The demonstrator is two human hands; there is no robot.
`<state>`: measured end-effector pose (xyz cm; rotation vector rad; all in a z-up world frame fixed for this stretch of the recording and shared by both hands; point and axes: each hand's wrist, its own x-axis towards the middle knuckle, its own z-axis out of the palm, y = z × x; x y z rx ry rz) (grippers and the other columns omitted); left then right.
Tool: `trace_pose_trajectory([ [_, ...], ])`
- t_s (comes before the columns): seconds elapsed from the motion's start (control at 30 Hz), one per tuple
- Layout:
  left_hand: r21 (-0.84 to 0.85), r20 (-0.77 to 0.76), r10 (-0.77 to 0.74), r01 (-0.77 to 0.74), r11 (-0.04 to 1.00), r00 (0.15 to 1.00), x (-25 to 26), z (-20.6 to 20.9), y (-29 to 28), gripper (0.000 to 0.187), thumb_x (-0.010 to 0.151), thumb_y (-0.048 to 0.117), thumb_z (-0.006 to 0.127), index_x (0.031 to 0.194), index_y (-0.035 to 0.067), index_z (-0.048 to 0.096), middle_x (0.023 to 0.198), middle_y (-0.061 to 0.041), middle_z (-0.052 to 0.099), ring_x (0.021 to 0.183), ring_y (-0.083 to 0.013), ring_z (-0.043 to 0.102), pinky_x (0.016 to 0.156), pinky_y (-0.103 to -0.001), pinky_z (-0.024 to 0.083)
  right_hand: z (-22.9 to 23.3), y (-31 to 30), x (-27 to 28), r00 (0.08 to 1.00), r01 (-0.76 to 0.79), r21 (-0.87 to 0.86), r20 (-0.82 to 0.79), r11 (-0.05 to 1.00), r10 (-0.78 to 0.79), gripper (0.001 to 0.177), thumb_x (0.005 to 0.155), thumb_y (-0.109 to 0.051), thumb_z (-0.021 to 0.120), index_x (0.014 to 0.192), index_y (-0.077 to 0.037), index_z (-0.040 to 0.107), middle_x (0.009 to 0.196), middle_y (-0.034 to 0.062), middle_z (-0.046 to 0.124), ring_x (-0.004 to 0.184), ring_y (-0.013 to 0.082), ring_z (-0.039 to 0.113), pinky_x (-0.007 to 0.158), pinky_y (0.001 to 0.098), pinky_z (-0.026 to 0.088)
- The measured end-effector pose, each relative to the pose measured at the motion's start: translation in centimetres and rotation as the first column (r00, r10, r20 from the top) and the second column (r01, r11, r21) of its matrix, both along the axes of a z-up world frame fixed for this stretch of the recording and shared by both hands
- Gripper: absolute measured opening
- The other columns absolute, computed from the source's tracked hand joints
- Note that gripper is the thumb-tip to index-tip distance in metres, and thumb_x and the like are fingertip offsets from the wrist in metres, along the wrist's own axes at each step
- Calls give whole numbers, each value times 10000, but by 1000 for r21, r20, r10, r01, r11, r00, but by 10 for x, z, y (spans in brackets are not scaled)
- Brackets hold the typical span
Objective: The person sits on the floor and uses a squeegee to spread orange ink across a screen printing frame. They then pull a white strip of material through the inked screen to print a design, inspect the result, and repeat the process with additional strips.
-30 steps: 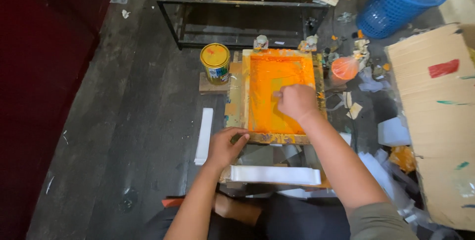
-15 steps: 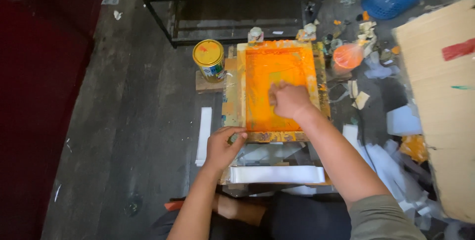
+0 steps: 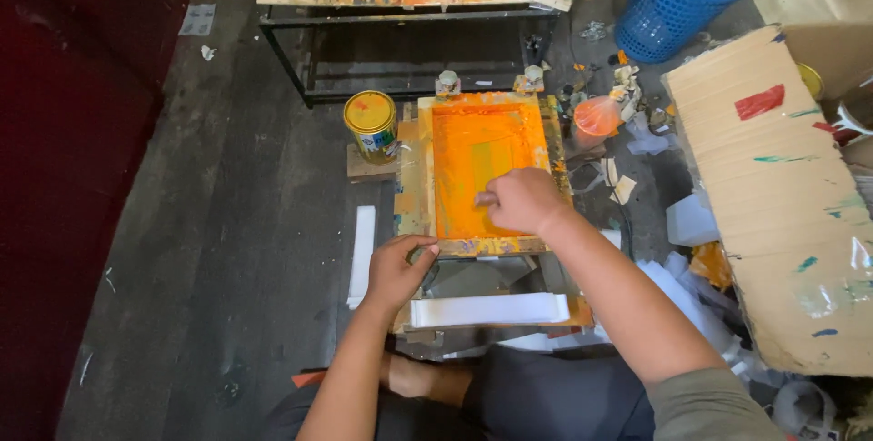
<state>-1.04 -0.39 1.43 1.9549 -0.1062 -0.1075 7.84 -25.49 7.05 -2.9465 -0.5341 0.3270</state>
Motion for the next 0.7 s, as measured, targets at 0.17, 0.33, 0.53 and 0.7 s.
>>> trace_pose_trajectory([
  [0.17, -8, 62, -8, 8, 1000, 998, 6, -14, 1, 159, 941, 181, 742, 1057, 114, 827, 957, -138, 793, 1009, -379, 714, 936, -463, 534, -39, -7, 34, 971, 22, -1, 238, 1000, -21, 281, 789, -283, 591, 975, -239, 796, 916, 68, 784, 898, 334, 758, 788, 489, 604],
  [0.33, 37, 110, -10, 6, 999, 994, 13, -22, 1, 149, 909, 211, 771, 1016, 122, 826, 919, -127, 788, 980, -374, 720, 908, -455, 541, -78, -6, 69, 911, 54, -36, 411, 998, -35, 361, 800, -257, 630, 1125, -204, 775, 977, 67, 774, 899, 319, 747, 752, 481, 596],
  [0.53, 2, 109, 17, -17, 1000, 994, 16, -18, -1, 125, 888, 179, 785, 995, 137, 835, 888, -97, 795, 969, -350, 735, 895, -426, 552, -85, 10, 75, 989, 70, -134, 135, 989, -52, 665, 828, -259, 566, 1490, -202, 544, 1397, 155, 634, 1225, 402, 634, 926, 593, 520],
  [0.7, 9, 124, 12, -13, 1000, 992, 15, -16, -4, 139, 901, 191, 779, 1006, 113, 826, 899, -118, 793, 979, -370, 728, 905, -450, 546, -77, 4, 61, 999, 48, -206, -14, 977, -52, 780, 818, -287, 589, 1575, -234, 408, 1586, 165, 468, 1410, 395, 496, 1043, 618, 446],
])
